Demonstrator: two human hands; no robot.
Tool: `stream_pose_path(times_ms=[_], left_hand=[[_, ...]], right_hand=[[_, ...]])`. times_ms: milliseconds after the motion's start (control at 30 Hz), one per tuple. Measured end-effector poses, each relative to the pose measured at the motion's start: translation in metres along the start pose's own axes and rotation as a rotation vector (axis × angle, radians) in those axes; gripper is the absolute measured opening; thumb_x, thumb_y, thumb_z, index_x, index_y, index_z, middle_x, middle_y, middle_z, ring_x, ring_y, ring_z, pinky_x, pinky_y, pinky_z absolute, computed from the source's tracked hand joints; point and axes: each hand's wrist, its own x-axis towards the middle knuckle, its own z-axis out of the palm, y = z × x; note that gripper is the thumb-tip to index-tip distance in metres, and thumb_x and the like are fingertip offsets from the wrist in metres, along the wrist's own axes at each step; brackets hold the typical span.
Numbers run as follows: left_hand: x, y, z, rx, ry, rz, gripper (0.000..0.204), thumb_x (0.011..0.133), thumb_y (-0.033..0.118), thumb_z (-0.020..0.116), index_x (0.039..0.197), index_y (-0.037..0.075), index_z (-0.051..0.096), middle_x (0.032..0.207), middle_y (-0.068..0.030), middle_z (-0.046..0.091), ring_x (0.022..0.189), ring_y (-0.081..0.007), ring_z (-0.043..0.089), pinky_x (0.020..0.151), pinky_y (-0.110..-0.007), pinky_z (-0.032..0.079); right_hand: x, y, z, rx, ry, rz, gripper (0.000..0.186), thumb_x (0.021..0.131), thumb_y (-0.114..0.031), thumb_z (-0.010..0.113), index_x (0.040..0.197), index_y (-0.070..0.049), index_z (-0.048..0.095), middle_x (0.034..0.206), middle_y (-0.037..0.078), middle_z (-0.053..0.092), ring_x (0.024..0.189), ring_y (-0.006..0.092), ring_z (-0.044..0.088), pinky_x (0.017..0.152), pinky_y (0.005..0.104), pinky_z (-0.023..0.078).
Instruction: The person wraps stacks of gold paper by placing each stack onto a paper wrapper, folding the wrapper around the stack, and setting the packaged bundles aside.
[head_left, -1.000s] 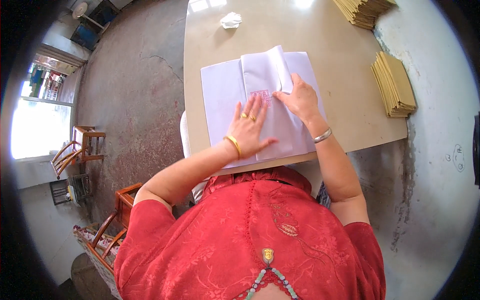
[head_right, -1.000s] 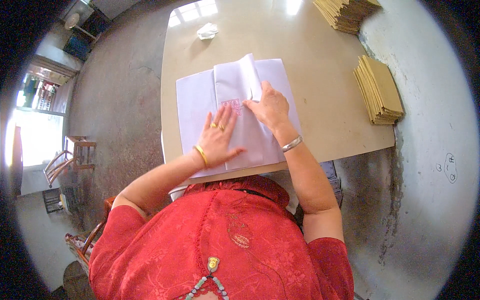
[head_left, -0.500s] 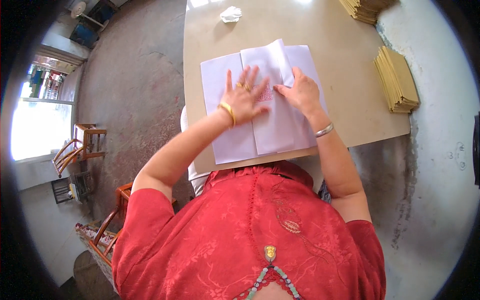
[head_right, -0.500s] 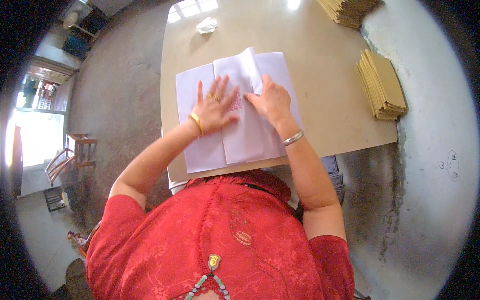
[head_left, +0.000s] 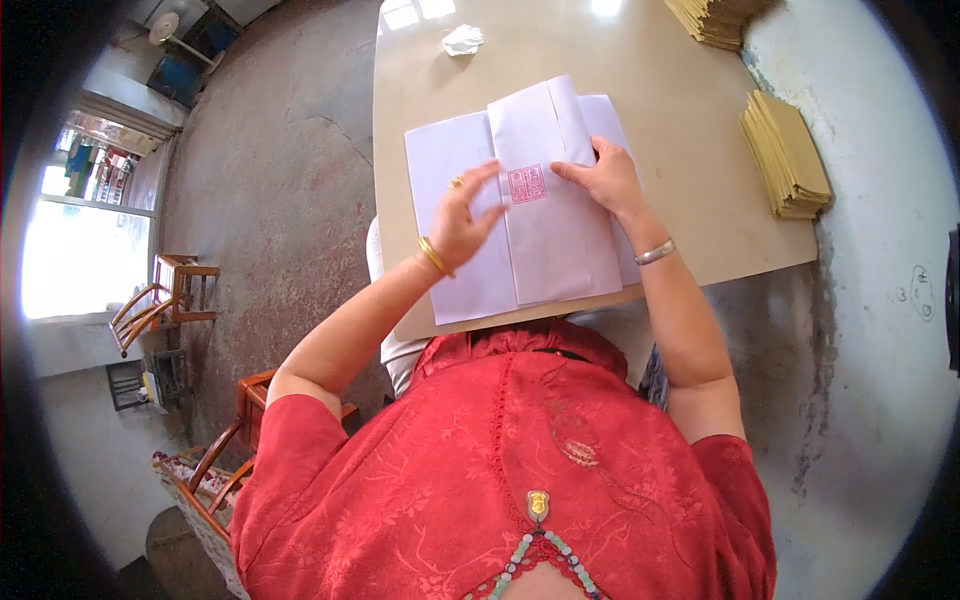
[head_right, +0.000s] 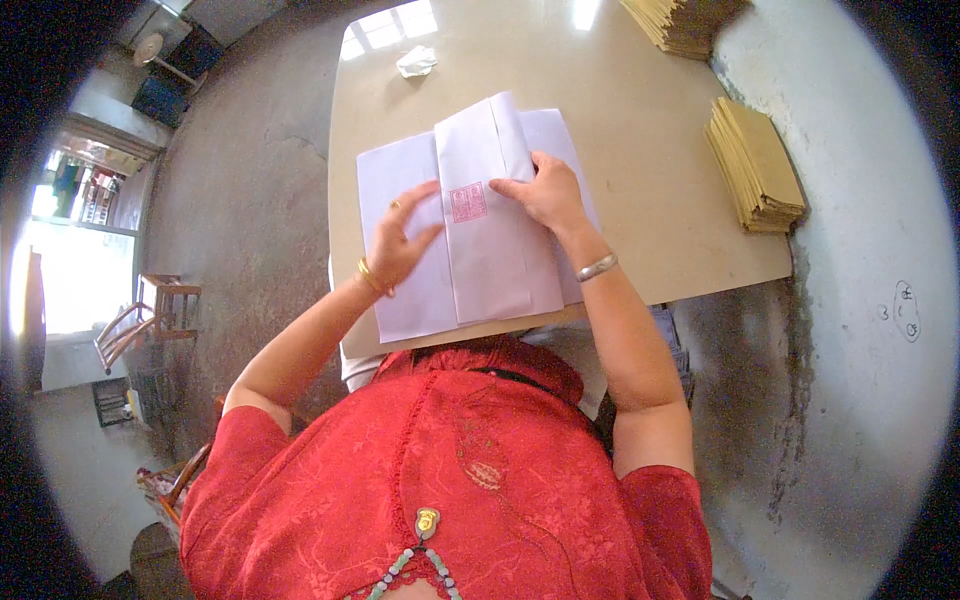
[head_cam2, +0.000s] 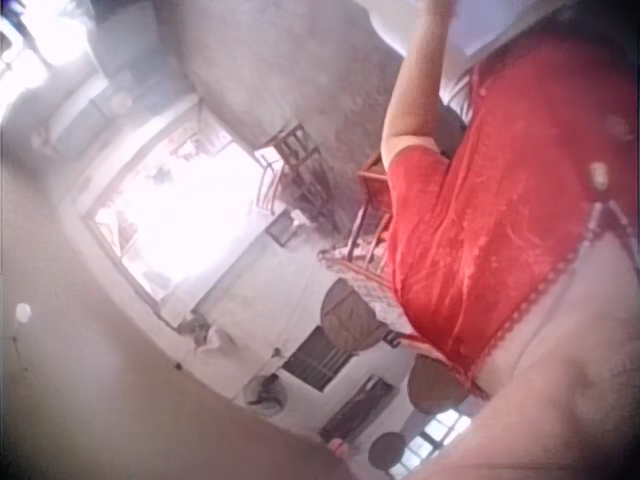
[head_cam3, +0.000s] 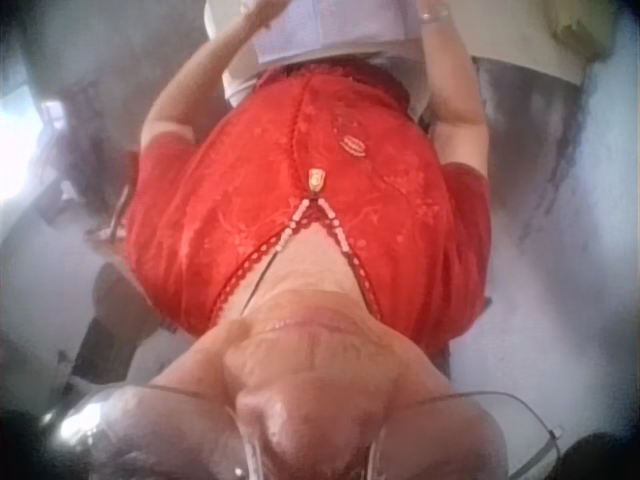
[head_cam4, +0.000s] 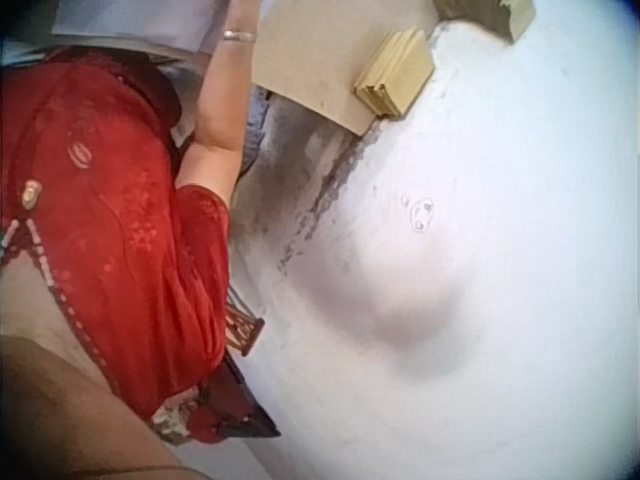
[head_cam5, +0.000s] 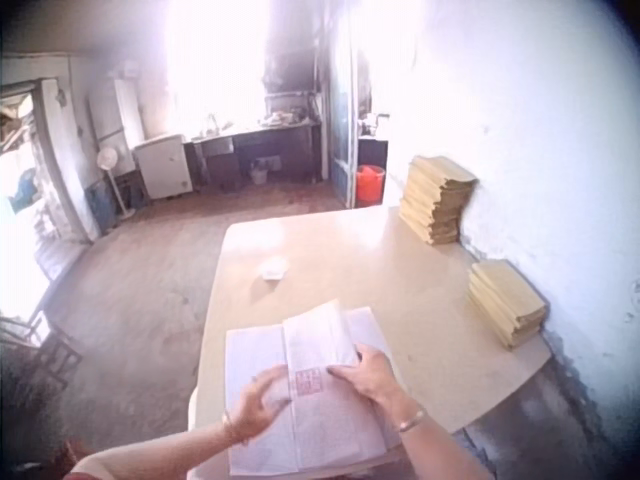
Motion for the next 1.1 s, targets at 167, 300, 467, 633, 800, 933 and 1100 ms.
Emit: stream_pose_path(times_ms=[167,300,467,633,800,933,1100], left_hand=[[0.043,0.013,0.000,-0.856,0.054,-0.616,0.042,0.083,0.008,0.070,0.121,-0.003,0.055,0.119,-0.0154,0.060,0.110,-0.0210,0.059,0.093,-0.034,0.048],[0.057,0.031,0.003,-1.192,-0.102,-0.792,0.027,0.080,0.001,0.071,0.106,-0.004,0.063,0.098,-0.0125,0.068,0.090,-0.0209,0.066,0.083,-0.034,0.054],[0.067,0.049,0.007,-1.110,-0.107,-0.700,0.028,0.078,-0.001,0.071,0.105,-0.004,0.064,0.099,-0.0135,0.067,0.089,-0.0225,0.066,0.081,-0.035,0.055],[0.069,0.068,0.002,-1.015,-0.048,-0.629,0.027,0.075,-0.002,0.072,0.102,-0.002,0.067,0.097,-0.0102,0.068,0.087,-0.0194,0.065,0.077,-0.032,0.054],[0.076,0.093,-0.010,-0.797,0.051,-0.522,0.014,0.074,0.001,0.075,0.088,0.000,0.072,0.082,-0.0052,0.069,0.073,-0.0114,0.064,0.067,-0.026,0.052],[0.069,0.108,-0.033,-0.568,0.136,-0.330,0.010,0.077,0.004,0.075,0.085,0.000,0.073,0.078,-0.0035,0.070,0.069,-0.0075,0.062,0.062,-0.024,0.051],[0.069,0.113,-0.039,-0.389,0.192,-0.208,0.010,0.078,0.006,0.075,0.086,0.000,0.072,0.076,-0.0009,0.070,0.068,-0.0053,0.061,0.061,-0.023,0.050]], right_hand=[[-0.021,-0.021,-0.009,0.753,0.025,0.036,0.039,0.074,-0.017,0.082,0.102,0.004,0.064,0.092,0.010,0.069,0.082,0.0147,0.065,0.072,0.0282,0.053],[-0.027,-0.029,-0.015,0.843,-0.009,-0.018,0.037,0.076,-0.015,0.081,0.103,0.003,0.064,0.092,0.009,0.069,0.082,0.0139,0.064,0.072,0.0274,0.054],[-0.029,-0.030,-0.024,0.706,0.055,-0.092,0.034,0.078,-0.016,0.079,0.101,0.004,0.064,0.091,0.008,0.069,0.079,0.0115,0.063,0.071,0.0266,0.053],[-0.032,-0.041,-0.035,0.609,0.055,-0.139,0.029,0.080,-0.014,0.076,0.101,0.002,0.065,0.089,0.007,0.070,0.078,0.0103,0.063,0.070,0.0266,0.053],[-0.038,-0.070,-0.062,0.501,0.231,-0.321,0.039,0.081,-0.016,0.075,0.113,0.001,0.059,0.107,0.011,0.066,0.096,0.0171,0.062,0.080,0.0322,0.052],[-0.045,-0.120,-0.108,0.015,0.727,-0.777,0.053,0.077,-0.018,0.077,0.123,-0.003,0.054,0.122,0.012,0.059,0.114,0.0239,0.055,0.093,0.0377,0.044],[-0.056,-0.144,-0.137,-0.434,0.742,-0.940,0.047,0.071,-0.015,0.077,0.114,-0.009,0.060,0.112,0.005,0.063,0.107,0.0210,0.057,0.094,0.0381,0.037]])
